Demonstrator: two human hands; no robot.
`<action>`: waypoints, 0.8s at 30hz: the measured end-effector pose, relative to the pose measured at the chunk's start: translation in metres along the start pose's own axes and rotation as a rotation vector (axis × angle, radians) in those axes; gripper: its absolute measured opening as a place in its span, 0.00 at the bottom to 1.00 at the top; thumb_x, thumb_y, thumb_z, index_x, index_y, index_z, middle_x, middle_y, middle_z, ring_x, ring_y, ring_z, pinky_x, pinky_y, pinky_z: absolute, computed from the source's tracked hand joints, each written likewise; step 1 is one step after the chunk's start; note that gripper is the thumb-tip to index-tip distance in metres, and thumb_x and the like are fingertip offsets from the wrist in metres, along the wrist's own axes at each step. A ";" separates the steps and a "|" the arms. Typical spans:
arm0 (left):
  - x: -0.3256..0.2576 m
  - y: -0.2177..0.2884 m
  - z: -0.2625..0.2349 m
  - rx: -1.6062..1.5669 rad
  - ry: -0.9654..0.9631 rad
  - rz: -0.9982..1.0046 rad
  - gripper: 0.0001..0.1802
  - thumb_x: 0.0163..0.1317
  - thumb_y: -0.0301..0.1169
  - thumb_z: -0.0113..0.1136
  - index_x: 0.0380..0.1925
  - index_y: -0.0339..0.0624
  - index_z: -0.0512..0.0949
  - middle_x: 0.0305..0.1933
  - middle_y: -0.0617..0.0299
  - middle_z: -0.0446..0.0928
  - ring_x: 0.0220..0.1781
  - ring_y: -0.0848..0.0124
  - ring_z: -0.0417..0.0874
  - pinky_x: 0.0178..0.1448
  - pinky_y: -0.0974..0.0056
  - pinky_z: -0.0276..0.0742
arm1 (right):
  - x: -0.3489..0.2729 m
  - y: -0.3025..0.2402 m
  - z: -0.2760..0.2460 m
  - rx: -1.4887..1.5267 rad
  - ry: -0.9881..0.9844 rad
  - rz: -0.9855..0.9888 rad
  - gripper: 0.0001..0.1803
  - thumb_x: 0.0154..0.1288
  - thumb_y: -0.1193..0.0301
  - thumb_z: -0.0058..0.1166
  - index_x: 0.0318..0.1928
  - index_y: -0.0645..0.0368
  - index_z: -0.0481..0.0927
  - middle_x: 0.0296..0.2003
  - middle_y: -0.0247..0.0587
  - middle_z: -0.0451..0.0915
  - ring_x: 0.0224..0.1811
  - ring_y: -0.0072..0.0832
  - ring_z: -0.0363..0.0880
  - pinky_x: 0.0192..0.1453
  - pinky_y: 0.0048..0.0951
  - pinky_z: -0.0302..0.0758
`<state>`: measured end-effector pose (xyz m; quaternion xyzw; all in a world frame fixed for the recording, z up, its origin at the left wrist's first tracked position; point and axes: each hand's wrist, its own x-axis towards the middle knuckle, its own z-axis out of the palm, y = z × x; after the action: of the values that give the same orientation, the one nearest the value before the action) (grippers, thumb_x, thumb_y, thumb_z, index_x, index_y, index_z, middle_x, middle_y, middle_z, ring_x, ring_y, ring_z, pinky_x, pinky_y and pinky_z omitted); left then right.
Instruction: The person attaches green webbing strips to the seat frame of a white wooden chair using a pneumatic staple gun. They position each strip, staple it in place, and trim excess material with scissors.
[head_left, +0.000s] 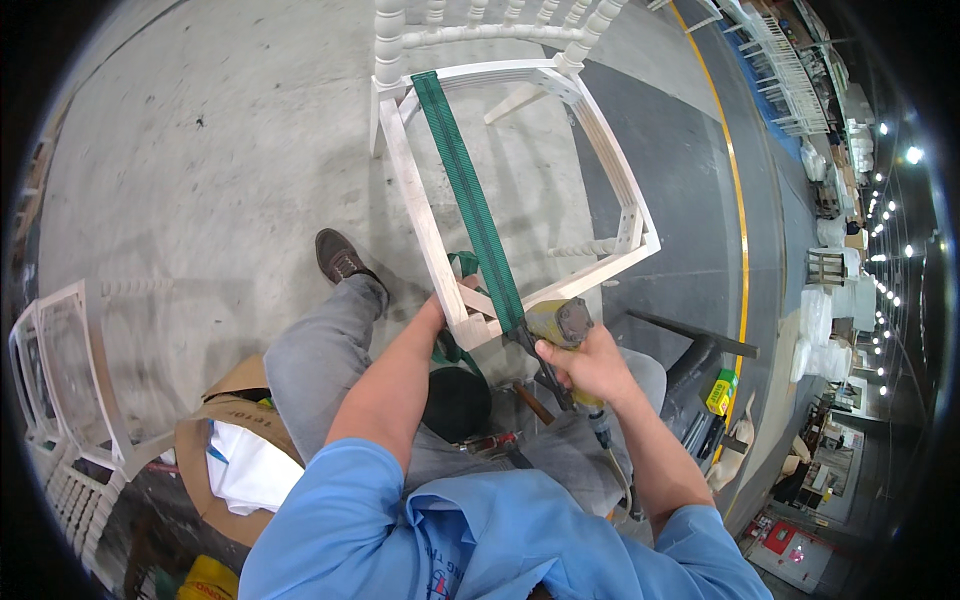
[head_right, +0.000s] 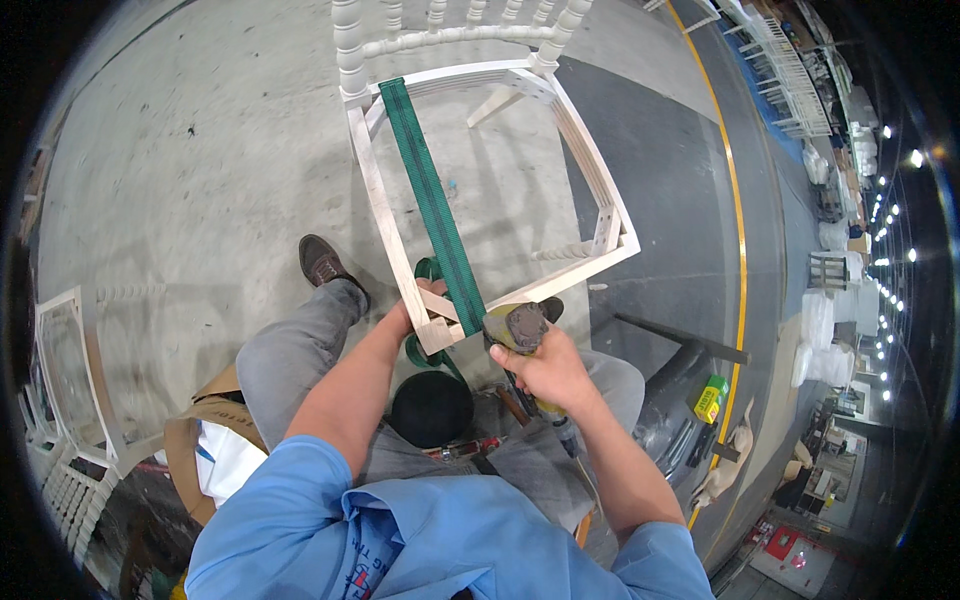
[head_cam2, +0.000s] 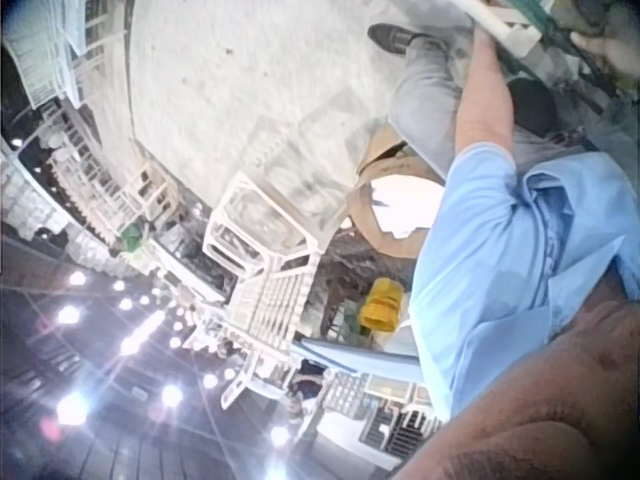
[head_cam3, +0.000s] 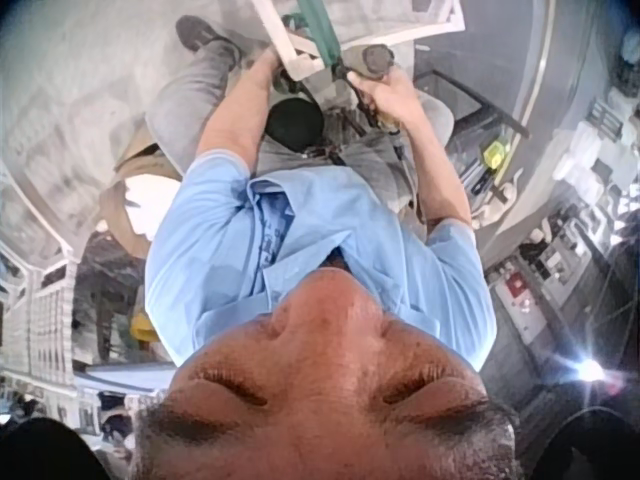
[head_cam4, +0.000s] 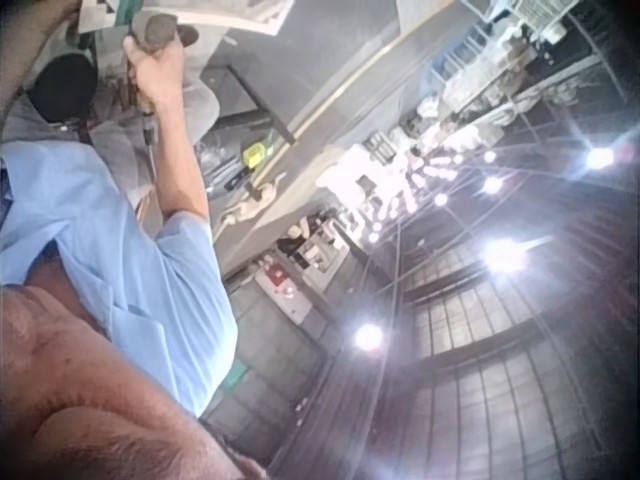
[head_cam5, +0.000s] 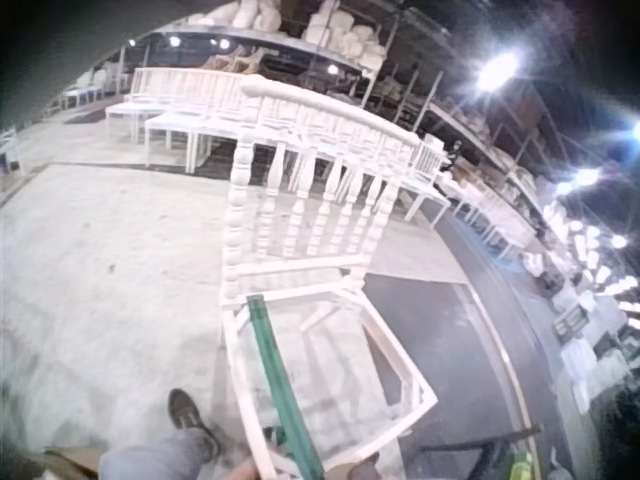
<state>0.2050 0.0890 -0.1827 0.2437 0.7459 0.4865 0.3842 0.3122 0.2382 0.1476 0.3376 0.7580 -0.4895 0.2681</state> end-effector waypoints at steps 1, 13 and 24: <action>0.000 0.000 0.000 0.084 0.001 0.031 0.19 0.65 0.42 0.62 0.53 0.48 0.78 0.38 0.52 0.80 0.41 0.55 0.84 0.47 0.53 0.78 | 0.000 0.000 0.001 0.005 -0.001 -0.006 0.20 0.69 0.64 0.68 0.52 0.65 0.81 0.29 0.33 0.81 0.21 0.18 0.75 0.23 0.25 0.74; -0.002 0.004 -0.001 0.135 0.061 0.118 0.16 0.69 0.42 0.59 0.51 0.48 0.80 0.35 0.53 0.81 0.38 0.57 0.85 0.45 0.54 0.80 | -0.007 -0.004 0.016 0.017 -0.018 -0.021 0.21 0.67 0.68 0.69 0.54 0.65 0.78 0.29 0.32 0.81 0.20 0.17 0.75 0.24 0.25 0.73; -0.016 0.019 0.001 -0.919 0.110 -0.253 0.18 0.74 0.42 0.53 0.49 0.44 0.85 0.42 0.53 0.86 0.42 0.60 0.88 0.44 0.58 0.83 | -0.046 0.016 -0.023 0.236 0.031 -0.089 0.16 0.68 0.67 0.69 0.50 0.63 0.80 0.29 0.32 0.80 0.23 0.19 0.77 0.25 0.26 0.74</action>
<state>0.2150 0.0855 -0.1601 -0.0702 0.4965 0.7276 0.4682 0.3518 0.2527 0.1818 0.3402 0.7134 -0.5815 0.1928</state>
